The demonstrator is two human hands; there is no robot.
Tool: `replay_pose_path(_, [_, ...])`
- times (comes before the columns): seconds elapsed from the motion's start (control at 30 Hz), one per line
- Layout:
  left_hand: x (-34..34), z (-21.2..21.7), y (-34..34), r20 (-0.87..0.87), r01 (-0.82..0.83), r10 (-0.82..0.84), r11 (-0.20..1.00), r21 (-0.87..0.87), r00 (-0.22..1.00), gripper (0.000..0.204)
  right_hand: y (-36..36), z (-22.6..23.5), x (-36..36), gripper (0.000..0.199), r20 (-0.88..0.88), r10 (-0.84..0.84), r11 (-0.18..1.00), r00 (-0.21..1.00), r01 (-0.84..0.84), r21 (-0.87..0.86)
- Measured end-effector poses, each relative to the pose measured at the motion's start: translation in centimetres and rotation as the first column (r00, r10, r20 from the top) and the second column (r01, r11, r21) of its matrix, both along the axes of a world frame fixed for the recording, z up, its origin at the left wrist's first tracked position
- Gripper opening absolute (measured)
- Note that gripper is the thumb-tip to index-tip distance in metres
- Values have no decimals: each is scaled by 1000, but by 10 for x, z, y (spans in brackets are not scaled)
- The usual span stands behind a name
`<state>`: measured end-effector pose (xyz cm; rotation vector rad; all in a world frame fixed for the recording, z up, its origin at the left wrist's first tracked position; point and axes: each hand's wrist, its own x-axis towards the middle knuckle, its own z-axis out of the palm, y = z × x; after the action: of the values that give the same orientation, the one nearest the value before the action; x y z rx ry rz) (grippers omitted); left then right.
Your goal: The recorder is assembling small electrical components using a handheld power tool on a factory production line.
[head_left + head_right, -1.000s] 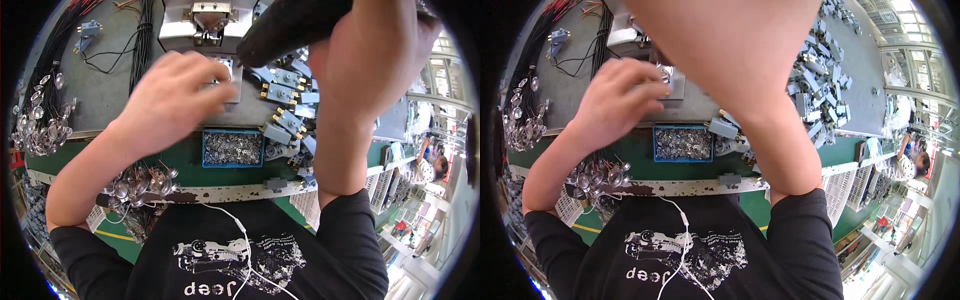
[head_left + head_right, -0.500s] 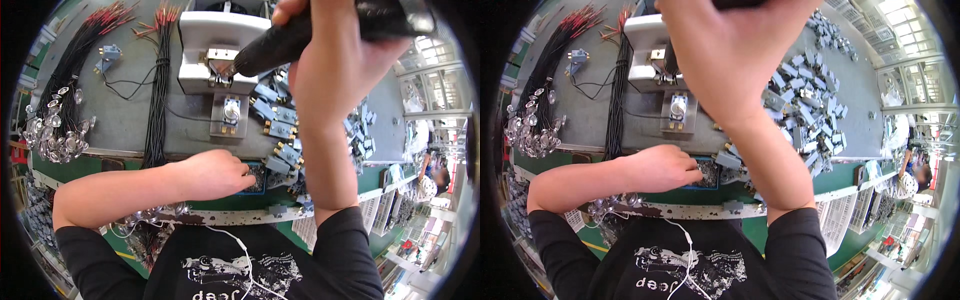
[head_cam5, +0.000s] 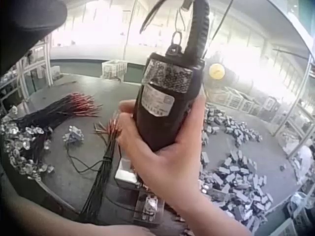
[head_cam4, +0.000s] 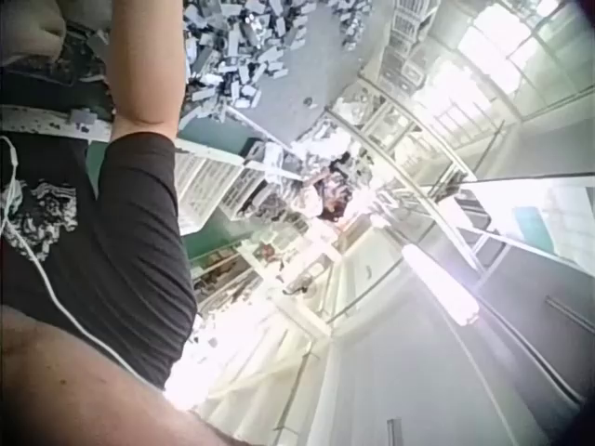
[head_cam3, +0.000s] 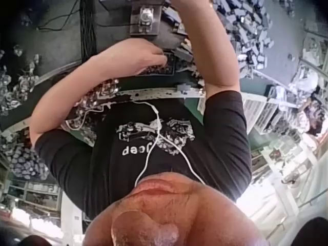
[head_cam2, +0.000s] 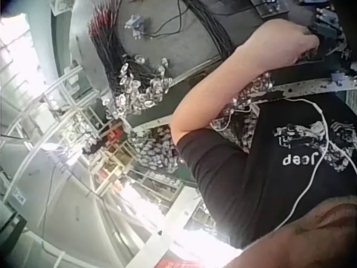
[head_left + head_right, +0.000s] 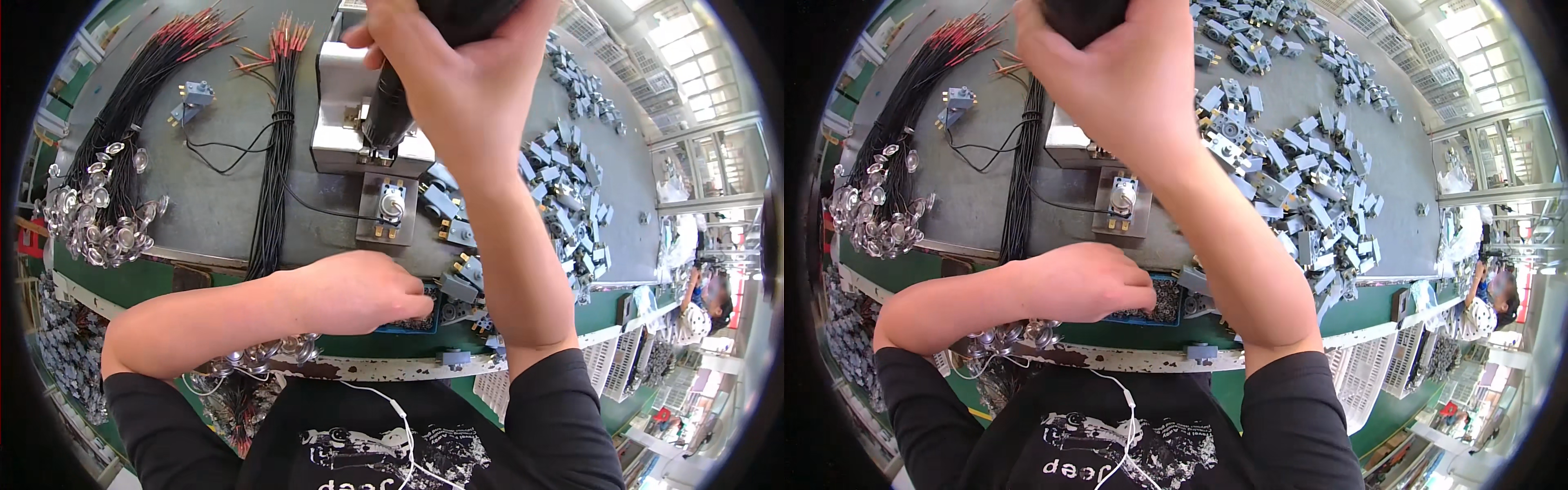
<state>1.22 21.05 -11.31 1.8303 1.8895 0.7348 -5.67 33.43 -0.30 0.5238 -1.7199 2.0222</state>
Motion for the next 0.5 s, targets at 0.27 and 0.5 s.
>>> replay_pose_path(0.27, [-36, 8, -19, -95, -583, 643, 739, 337, 760, 12, 0, -10, 17, 71, -103, -153, 986, 983, 144, -89])
replay_pose_path(0.5, [-30, -3, -13, -173, -547, 596, 795, 260, 784, 15, 37, -25, 39, 49, -210, -193, 981, 958, 188, -44])
